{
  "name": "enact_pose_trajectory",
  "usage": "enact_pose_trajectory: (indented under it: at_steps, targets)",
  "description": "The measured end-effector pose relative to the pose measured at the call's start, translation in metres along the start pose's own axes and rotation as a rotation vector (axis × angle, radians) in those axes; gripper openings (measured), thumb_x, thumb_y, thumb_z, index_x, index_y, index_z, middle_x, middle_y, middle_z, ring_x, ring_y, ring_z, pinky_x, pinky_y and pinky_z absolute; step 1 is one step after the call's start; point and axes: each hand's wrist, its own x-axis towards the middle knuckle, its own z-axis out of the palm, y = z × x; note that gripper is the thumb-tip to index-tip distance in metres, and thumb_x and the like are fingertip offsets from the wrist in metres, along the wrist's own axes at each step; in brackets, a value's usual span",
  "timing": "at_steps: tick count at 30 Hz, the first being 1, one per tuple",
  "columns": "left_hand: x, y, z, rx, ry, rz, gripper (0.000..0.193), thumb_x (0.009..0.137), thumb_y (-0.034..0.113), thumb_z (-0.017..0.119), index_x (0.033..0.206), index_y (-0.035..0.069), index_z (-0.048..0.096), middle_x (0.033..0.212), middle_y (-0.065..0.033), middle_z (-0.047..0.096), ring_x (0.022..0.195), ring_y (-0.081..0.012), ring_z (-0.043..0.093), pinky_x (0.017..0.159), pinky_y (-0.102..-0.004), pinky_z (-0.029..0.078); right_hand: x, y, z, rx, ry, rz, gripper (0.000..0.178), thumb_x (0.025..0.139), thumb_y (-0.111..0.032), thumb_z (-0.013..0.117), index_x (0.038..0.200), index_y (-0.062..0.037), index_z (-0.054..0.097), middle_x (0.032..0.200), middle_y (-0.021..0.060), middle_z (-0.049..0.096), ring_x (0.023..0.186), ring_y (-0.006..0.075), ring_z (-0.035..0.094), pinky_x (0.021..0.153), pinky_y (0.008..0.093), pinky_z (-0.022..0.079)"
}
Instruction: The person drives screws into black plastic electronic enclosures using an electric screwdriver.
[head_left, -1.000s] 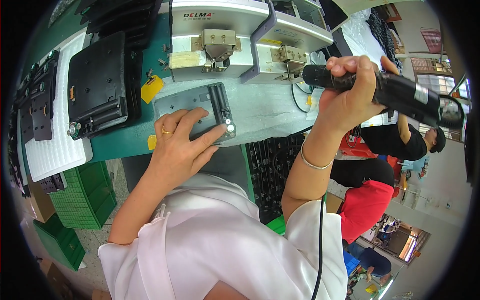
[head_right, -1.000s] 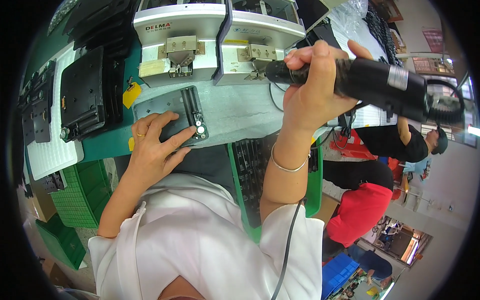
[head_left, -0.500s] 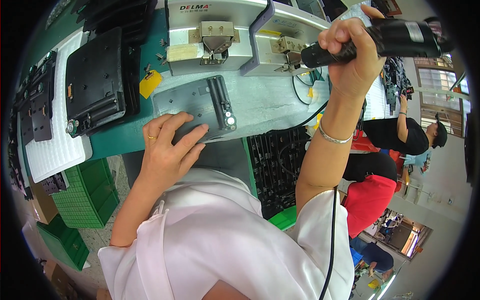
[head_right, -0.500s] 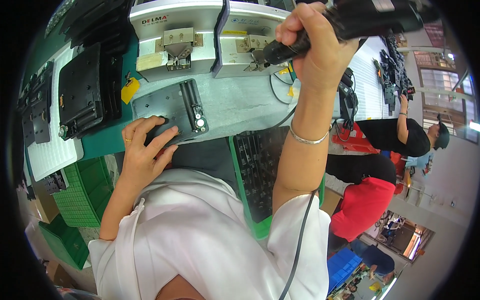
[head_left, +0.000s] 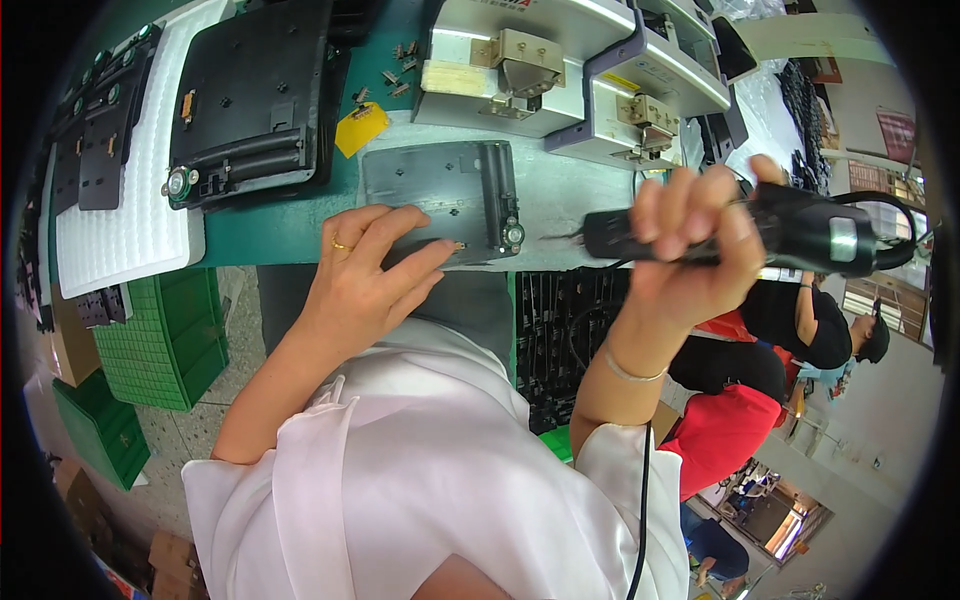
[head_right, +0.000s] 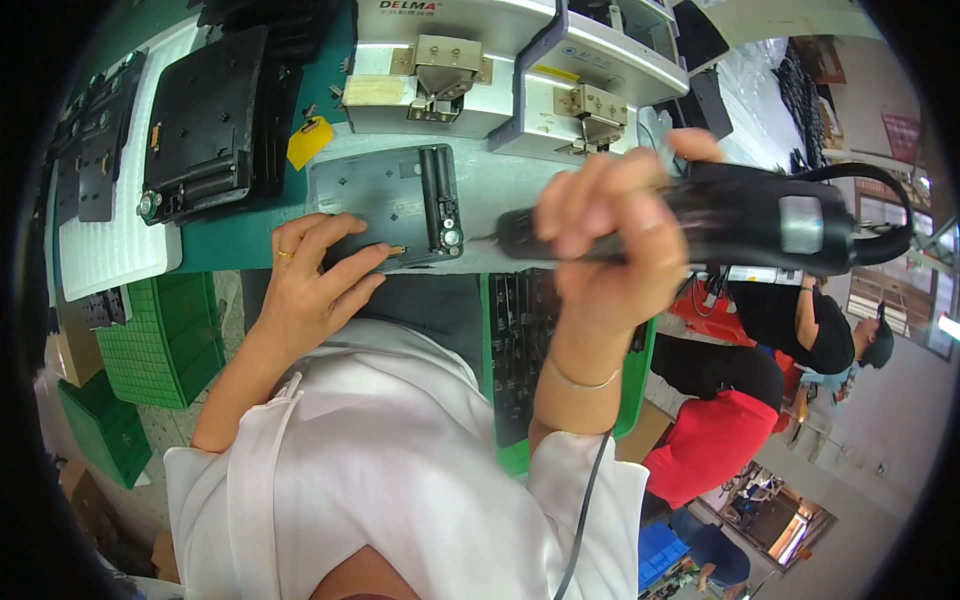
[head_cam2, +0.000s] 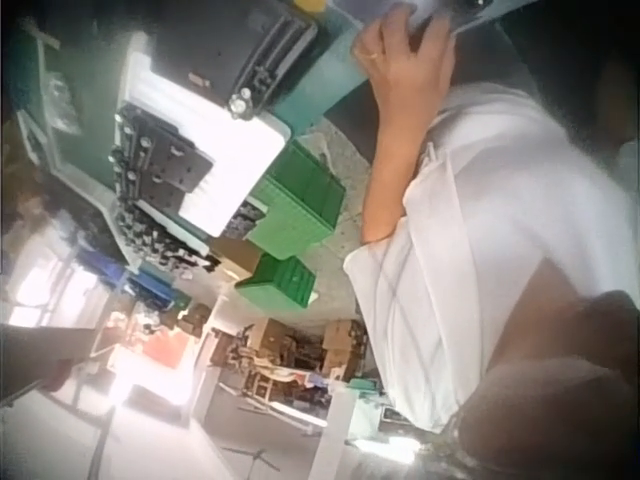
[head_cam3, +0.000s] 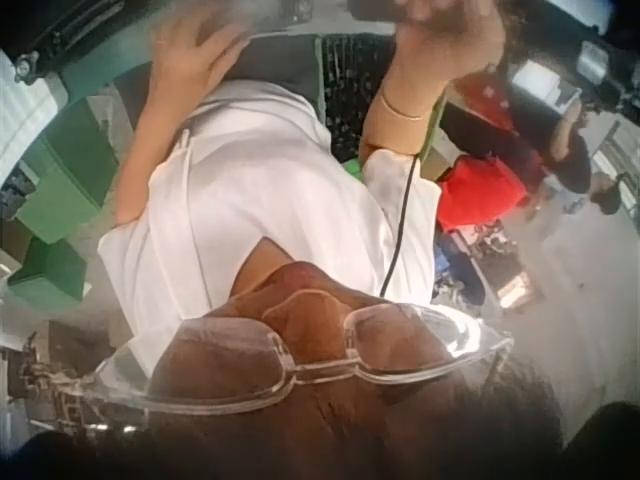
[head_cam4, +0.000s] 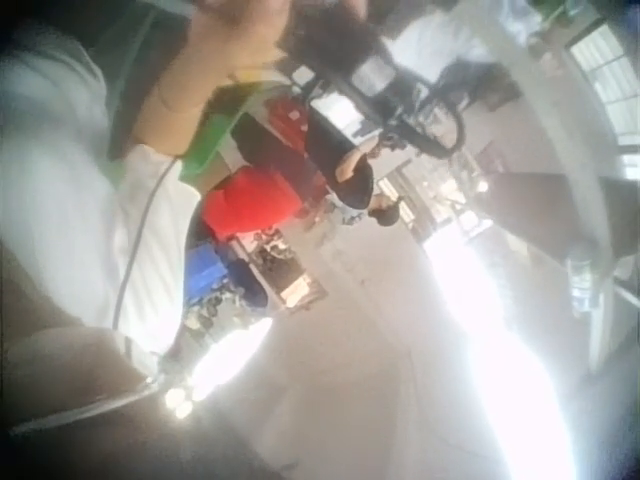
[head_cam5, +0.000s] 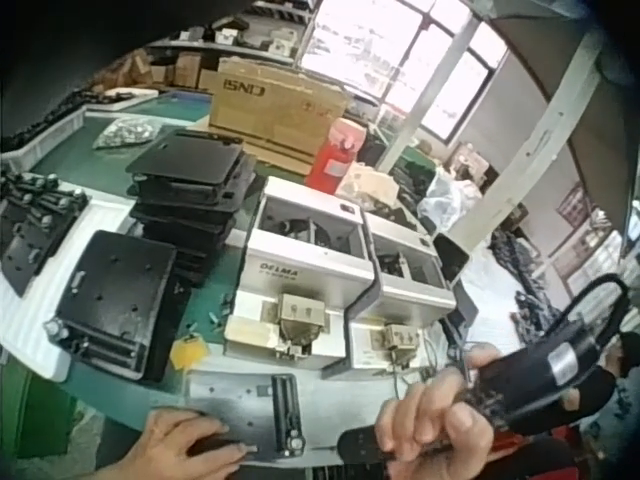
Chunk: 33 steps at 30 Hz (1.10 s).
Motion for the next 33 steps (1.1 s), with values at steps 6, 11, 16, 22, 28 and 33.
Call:
enact_pose_trajectory:
  at_steps: [6, 11, 16, 22, 28, 33]
  targets:
    - [0.002, 0.0, -0.002, 0.043, -0.038, 0.009, 0.033, 0.068, 0.014, 0.075, 0.101, 0.02, 0.071, 0.113, -0.0027, 0.056, 0.106, -0.023, 0.049, 0.089, -0.0374, 0.038, -0.03, 0.036, 0.033, 0.04, 0.005, 0.029, 0.05, 0.087, -0.007, 0.066, 0.125, -0.0047, 0.034, 0.063, 0.0054, 0.051, 0.048, 0.0165, 0.049, 0.048, 0.0338, 0.048]
    - [0.001, 0.001, -0.001, 0.037, -0.022, 0.008, 0.033, 0.068, 0.015, 0.075, 0.101, 0.02, 0.072, 0.113, -0.0025, 0.056, 0.105, -0.0221, 0.05, 0.09, -0.0375, 0.037, -0.031, 0.046, 0.035, -0.052, -0.05, 0.024, 0.048, 0.086, -0.003, 0.065, 0.123, -0.0017, 0.033, 0.065, 0.0065, 0.056, 0.049, 0.0154, 0.053, 0.05, 0.0305, 0.05]
    - [0.001, 0.001, 0.0, 0.031, -0.029, 0.002, 0.033, 0.069, 0.016, 0.074, 0.101, 0.02, 0.071, 0.112, -0.0024, 0.056, 0.106, -0.0219, 0.05, 0.091, -0.0376, 0.037, -0.035, 0.053, 0.034, -0.12, -0.082, 0.022, 0.047, 0.087, -0.007, 0.063, 0.126, -0.0051, 0.035, 0.067, 0.006, 0.056, 0.05, 0.0153, 0.052, 0.049, 0.0312, 0.048]
    - [0.0, -0.001, 0.0, 0.032, -0.03, 0.002, 0.032, 0.069, 0.017, 0.075, 0.101, 0.019, 0.07, 0.112, -0.0013, 0.056, 0.105, -0.0213, 0.05, 0.091, -0.0389, 0.037, -0.033, 0.059, 0.035, -0.193, -0.159, -0.011, 0.049, 0.084, -0.005, 0.068, 0.122, -0.0042, 0.036, 0.065, 0.005, 0.055, 0.048, 0.0144, 0.052, 0.049, 0.0291, 0.047]
    - [0.005, 0.0, -0.001, 0.005, -0.038, -0.021, 0.03, 0.07, 0.017, 0.075, 0.099, 0.017, 0.069, 0.111, -0.0002, 0.057, 0.103, -0.0222, 0.051, 0.09, -0.0393, 0.037, -0.033, 0.057, 0.043, -0.356, -0.183, 0.022, 0.035, 0.086, 0.002, 0.062, 0.104, -0.0076, 0.034, 0.066, 0.0083, 0.05, 0.047, 0.0164, 0.049, 0.048, 0.034, 0.048]
    - [0.008, 0.006, -0.002, -0.015, -0.047, -0.07, 0.03, 0.07, 0.018, 0.075, 0.099, 0.015, 0.068, 0.111, -0.0004, 0.057, 0.104, -0.0235, 0.05, 0.089, -0.0401, 0.037, -0.037, 0.052, 0.051, -0.461, -0.194, 0.0, 0.038, 0.085, 0.002, 0.063, 0.106, -0.0079, 0.033, 0.068, 0.0075, 0.051, 0.05, 0.0166, 0.051, 0.049, 0.0329, 0.049]
